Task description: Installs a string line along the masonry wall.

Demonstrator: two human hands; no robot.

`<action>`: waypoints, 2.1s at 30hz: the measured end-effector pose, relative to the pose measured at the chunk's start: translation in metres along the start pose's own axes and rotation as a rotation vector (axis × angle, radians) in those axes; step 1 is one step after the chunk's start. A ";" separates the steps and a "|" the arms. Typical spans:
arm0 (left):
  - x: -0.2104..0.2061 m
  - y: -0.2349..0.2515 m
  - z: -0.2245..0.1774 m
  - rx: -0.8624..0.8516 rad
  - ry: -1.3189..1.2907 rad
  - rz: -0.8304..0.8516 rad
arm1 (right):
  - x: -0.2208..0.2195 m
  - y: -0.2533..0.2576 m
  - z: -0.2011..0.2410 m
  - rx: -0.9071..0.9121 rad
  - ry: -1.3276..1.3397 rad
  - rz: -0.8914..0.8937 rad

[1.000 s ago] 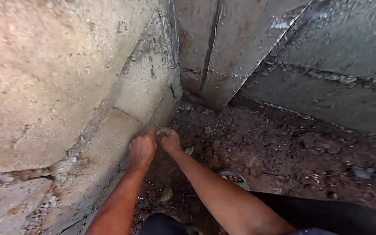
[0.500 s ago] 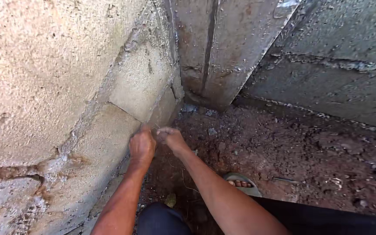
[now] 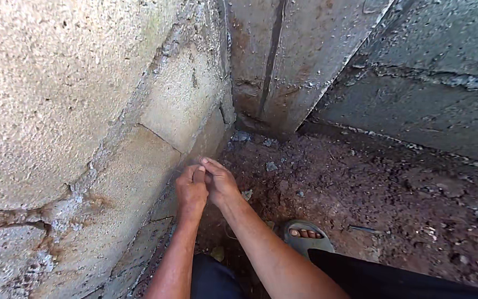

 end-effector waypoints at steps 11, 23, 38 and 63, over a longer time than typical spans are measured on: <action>0.024 0.013 -0.041 0.046 0.685 0.248 | -0.020 -0.005 0.060 0.309 -1.333 0.105; 0.037 0.000 -0.049 -0.060 0.274 0.263 | -0.033 -0.014 0.056 0.030 -0.645 0.557; 0.018 -0.004 -0.041 -0.008 -0.148 0.184 | -0.025 -0.012 0.021 0.006 0.168 0.610; 0.000 0.015 -0.045 -0.548 0.843 0.072 | 0.006 -0.013 0.007 -0.338 0.034 -0.225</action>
Point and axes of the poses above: each hand's wrist, its own y-axis towards the middle knuckle, its own x-axis out of the back of the hand, z = x × y, the point moved 9 cm from there along y, towards the middle knuckle, and after that the axes turned 9 degrees about z, right-handed, at the moved point
